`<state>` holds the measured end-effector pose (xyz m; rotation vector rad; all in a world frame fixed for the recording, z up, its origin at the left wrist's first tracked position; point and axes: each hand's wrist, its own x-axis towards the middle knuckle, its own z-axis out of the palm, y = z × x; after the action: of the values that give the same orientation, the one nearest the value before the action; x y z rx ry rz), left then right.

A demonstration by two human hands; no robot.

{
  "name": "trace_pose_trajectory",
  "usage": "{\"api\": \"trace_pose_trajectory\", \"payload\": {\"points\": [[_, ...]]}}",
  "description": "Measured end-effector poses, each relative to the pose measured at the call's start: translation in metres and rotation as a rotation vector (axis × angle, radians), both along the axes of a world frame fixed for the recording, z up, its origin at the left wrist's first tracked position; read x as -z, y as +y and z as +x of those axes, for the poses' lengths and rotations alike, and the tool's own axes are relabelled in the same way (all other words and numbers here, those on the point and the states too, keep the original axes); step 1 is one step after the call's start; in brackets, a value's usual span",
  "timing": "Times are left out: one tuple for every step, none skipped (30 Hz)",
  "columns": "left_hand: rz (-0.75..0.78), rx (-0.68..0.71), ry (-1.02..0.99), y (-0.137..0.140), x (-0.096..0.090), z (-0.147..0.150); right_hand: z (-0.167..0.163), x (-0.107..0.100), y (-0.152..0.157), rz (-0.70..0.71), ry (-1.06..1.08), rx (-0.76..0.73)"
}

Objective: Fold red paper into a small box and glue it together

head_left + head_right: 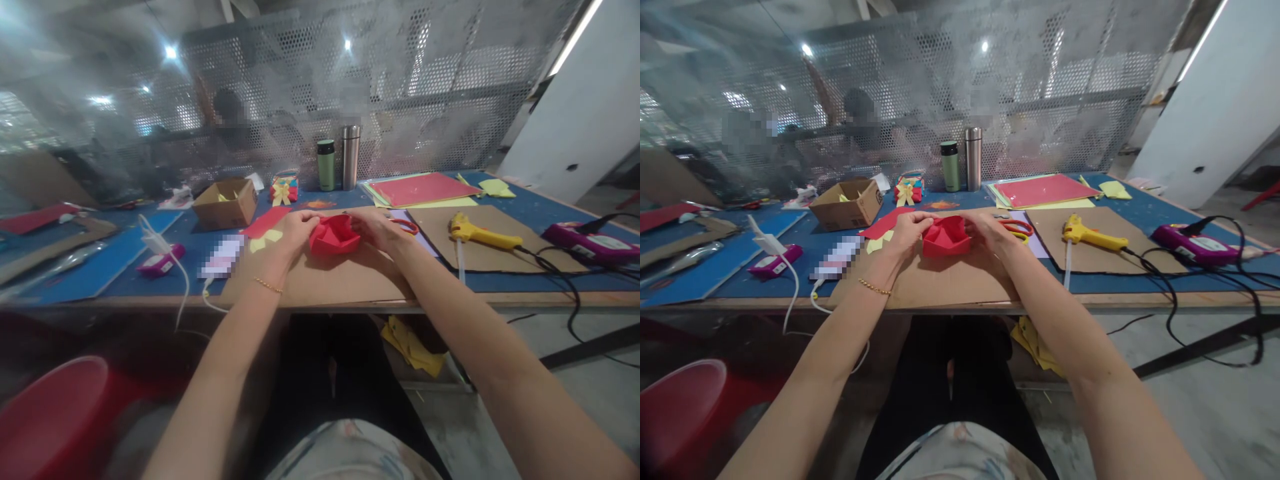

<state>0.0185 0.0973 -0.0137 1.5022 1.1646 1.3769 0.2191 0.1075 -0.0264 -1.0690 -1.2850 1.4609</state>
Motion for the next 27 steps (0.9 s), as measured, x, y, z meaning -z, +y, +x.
{"api": "trace_pose_trajectory", "payload": {"points": [[0.014, -0.001, 0.022, 0.000, 0.000, 0.000, -0.001, 0.000, -0.001, 0.021, -0.001, -0.011], [0.026, -0.001, 0.044, 0.000, 0.001, 0.000, -0.001, 0.001, -0.003, 0.046, -0.008, -0.023], [0.036, 0.000, 0.066, -0.001, 0.001, 0.000, -0.001, 0.001, -0.004, 0.073, -0.020, -0.031], [0.045, 0.000, 0.085, -0.001, 0.001, 0.000, -0.001, 0.001, -0.005, 0.099, -0.036, -0.035], [0.052, 0.002, 0.101, -0.001, 0.001, -0.001, -0.001, 0.001, -0.005, 0.119, -0.050, -0.034], [0.055, 0.005, 0.114, -0.001, 0.000, -0.001, -0.001, 0.001, -0.005, 0.129, -0.062, -0.027], [0.055, 0.011, 0.122, -0.001, 0.000, -0.001, -0.001, 0.002, -0.004, 0.132, -0.069, -0.018], [0.054, 0.016, 0.127, -0.001, 0.000, -0.001, -0.001, 0.002, -0.003, 0.130, -0.073, -0.011], [0.053, 0.018, 0.127, -0.001, -0.001, -0.001, 0.000, 0.002, -0.001, 0.126, -0.074, -0.007], [0.051, 0.019, 0.123, -0.001, -0.001, -0.001, 0.000, 0.002, 0.000, 0.121, -0.075, -0.003], [0.050, 0.019, 0.118, -0.001, -0.001, -0.001, 0.001, 0.003, 0.002, 0.118, -0.076, 0.002], [0.049, 0.019, 0.114, -0.001, -0.002, -0.001, 0.002, 0.003, 0.003, 0.118, -0.075, 0.009], [0.047, 0.019, 0.110, -0.001, -0.002, -0.001, 0.002, 0.004, 0.005, 0.123, -0.071, 0.015], [0.046, 0.019, 0.105, -0.002, -0.003, -0.001, 0.003, 0.004, 0.006, 0.133, -0.065, 0.020], [0.044, 0.020, 0.100, -0.003, -0.003, -0.001, 0.004, 0.005, 0.007, 0.148, -0.059, 0.020], [0.042, 0.022, 0.096, -0.004, -0.004, 0.000, 0.005, 0.005, 0.007, 0.166, -0.054, 0.018], [0.040, 0.025, 0.091, -0.005, -0.005, 0.000, 0.005, 0.006, 0.008, 0.185, -0.053, 0.014], [0.039, 0.028, 0.086, -0.006, -0.005, 0.001, 0.006, 0.006, 0.008, 0.199, -0.056, 0.011], [0.036, 0.030, 0.081, -0.007, -0.006, 0.001, 0.006, 0.006, 0.008, 0.207, -0.060, 0.011], [0.031, 0.028, 0.078, -0.008, -0.006, 0.002, 0.006, 0.006, 0.008, 0.206, -0.063, 0.012], [0.026, 0.023, 0.076, -0.008, -0.007, 0.002, 0.005, 0.006, 0.008, 0.199, -0.062, 0.013], [0.022, 0.018, 0.075, -0.009, -0.007, 0.002, 0.005, 0.005, 0.007, 0.189, -0.056, 0.015], [0.020, 0.015, 0.075, -0.010, -0.007, 0.003, 0.004, 0.005, 0.006, 0.179, -0.046, 0.017], [0.024, 0.012, 0.078, -0.010, -0.006, 0.003, 0.004, 0.005, 0.005, 0.173, -0.036, 0.019], [0.032, 0.006, 0.087, -0.010, -0.006, 0.003, 0.003, 0.005, 0.005, 0.169, -0.029, 0.022], [0.046, 0.000, 0.102, -0.010, -0.006, 0.003, 0.003, 0.004, 0.004, 0.169, -0.027, 0.029], [0.061, -0.005, 0.125, -0.009, -0.006, 0.002, 0.002, 0.004, 0.004, 0.171, -0.032, 0.038]]}}
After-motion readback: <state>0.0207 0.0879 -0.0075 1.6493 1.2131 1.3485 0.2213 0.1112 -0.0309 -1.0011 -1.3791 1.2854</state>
